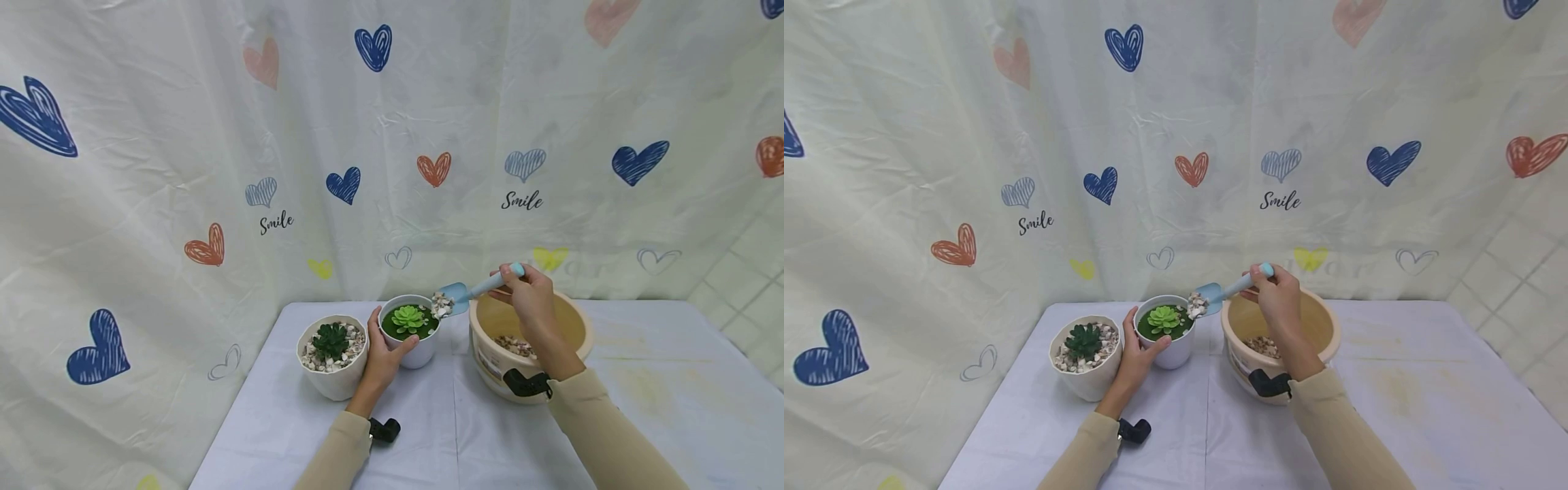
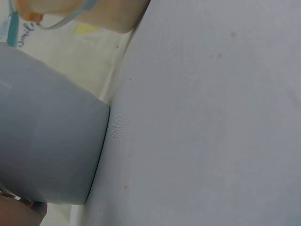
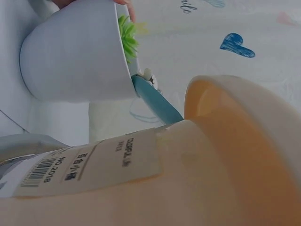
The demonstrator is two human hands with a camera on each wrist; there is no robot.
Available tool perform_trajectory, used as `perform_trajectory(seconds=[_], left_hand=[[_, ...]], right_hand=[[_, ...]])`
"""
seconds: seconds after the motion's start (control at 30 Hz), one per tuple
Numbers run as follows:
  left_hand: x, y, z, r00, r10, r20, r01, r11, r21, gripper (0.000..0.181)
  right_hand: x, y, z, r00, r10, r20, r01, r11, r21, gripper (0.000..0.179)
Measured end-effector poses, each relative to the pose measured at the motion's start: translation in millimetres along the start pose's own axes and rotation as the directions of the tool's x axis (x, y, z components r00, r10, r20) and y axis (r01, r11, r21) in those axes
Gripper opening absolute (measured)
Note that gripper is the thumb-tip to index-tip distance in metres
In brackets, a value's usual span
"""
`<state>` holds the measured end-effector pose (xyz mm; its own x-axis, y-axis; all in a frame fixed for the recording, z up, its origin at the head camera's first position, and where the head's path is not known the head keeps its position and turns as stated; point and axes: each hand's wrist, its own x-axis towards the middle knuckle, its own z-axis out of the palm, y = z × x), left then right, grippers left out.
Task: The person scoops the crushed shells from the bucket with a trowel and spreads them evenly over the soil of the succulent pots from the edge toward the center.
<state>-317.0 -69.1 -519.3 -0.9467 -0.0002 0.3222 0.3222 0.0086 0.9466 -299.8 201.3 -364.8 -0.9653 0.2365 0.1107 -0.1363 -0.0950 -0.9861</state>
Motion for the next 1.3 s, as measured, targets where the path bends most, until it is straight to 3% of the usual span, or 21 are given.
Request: perform_trajectory(seconds=[0.33, 0.67, 0.93, 1.1, 1.3], left_hand=[[-0.3, -0.1, 0.2, 1.000, -0.003, 0.015, 0.003, 1.000, -0.010, 0.103], [-0.6, 1.1, 1.3, 1.000, -0.011, -0.013, 0.012, 1.000, 0.015, 0.105], [0.7, -0.7, -1.8, 1.000, 0.020, 0.019, -0.019, 0.996, -0.087, 0.089], [0.1, -0.7, -3.7, 0.997, 0.053, 0.062, -0.048, 0.995, -0.093, 0.080], [0.4, 0.6, -6.0, 0.994, 0.015, 0.104, -0.009, 0.998, -0.060, 0.077]], right_hand=[[-1.0, -0.4, 0.3, 1.000, -0.011, -0.002, 0.011, 1.000, 0.006, 0.022], [-1.7, -3.0, -0.6, 1.000, -0.001, -0.030, 0.002, 0.999, 0.041, 0.021], [-1.7, -3.9, -1.3, 0.999, 0.020, -0.031, -0.018, 0.998, 0.068, 0.026], [-1.6, -3.6, -1.0, 0.999, 0.017, -0.029, -0.015, 0.997, 0.072, 0.021], [-1.5, -2.7, -1.3, 1.000, 0.008, -0.017, -0.007, 0.999, 0.052, 0.022]])
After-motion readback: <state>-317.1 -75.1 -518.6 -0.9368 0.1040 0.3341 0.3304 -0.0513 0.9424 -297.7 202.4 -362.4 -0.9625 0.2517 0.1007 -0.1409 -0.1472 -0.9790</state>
